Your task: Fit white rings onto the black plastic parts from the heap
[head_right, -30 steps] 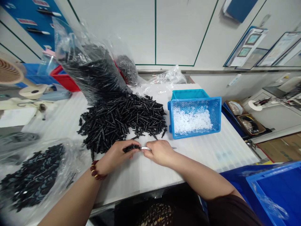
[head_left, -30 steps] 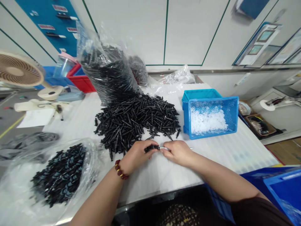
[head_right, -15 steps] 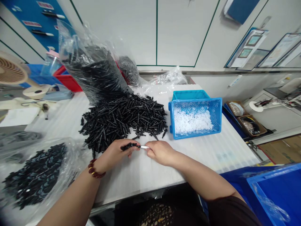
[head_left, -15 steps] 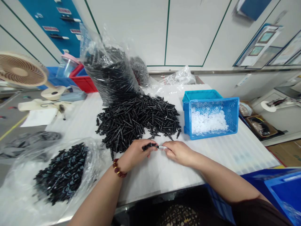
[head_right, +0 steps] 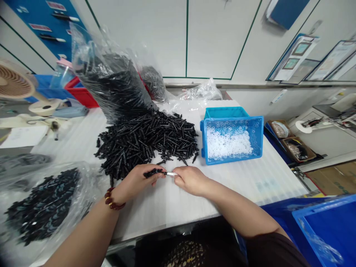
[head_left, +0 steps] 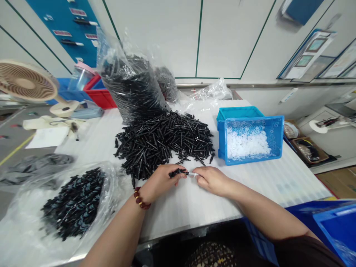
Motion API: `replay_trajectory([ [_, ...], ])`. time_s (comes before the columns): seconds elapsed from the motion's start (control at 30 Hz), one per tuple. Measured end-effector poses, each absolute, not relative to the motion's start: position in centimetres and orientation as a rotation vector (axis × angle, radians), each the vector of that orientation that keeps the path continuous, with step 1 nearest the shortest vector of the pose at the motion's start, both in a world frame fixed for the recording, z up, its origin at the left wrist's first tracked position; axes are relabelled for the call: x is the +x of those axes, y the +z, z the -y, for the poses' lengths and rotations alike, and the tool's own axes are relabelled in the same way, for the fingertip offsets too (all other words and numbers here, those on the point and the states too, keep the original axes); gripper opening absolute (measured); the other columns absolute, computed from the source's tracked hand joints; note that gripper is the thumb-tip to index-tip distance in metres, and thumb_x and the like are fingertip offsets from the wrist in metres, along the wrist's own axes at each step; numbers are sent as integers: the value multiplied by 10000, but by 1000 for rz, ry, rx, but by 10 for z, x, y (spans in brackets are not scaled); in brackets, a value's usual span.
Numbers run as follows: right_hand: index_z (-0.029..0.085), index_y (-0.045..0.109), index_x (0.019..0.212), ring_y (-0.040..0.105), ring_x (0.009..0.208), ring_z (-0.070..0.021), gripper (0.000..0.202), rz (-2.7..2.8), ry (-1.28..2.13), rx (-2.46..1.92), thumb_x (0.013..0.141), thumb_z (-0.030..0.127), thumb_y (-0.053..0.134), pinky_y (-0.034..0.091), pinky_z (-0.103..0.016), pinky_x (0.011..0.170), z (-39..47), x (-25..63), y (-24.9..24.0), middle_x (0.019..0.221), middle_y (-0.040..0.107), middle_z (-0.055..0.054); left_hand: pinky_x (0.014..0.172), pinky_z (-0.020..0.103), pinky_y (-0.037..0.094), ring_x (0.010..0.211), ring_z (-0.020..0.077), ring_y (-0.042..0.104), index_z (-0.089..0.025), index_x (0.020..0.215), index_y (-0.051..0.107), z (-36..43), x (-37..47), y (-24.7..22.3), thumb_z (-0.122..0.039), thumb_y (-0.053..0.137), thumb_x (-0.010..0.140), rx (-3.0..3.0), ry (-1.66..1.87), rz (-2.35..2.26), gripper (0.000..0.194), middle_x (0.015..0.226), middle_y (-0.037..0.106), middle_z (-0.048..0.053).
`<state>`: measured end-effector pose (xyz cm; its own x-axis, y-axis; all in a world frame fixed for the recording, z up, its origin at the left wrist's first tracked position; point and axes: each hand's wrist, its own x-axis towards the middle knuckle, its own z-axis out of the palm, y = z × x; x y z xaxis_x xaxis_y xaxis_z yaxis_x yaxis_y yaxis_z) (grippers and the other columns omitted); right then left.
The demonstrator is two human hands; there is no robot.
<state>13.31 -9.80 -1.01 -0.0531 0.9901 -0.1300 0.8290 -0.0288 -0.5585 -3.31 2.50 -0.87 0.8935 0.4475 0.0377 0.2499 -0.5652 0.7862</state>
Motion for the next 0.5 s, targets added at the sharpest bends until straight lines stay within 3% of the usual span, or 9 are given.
replay_trajectory([
  [0.23, 171, 615, 852, 504, 664, -134, 137, 1925, 720, -1998, 856, 130, 484, 283, -228, 591, 98, 131, -9, 749, 610, -5, 619, 212, 422, 541, 119, 541, -182, 881, 677, -24, -34, -9, -282, 554, 820, 2203, 281, -496, 169, 556, 609, -35],
  [0.5, 179, 615, 683, 496, 596, -134, 323, 1869, 554, -2229, 898, 397, 515, 189, -261, 526, 97, 125, -11, 620, 573, -1, 656, 227, 457, 529, 119, 554, -179, 898, 676, -22, -32, -11, -288, 563, 822, 2199, 299, -444, 174, 586, 634, -23],
])
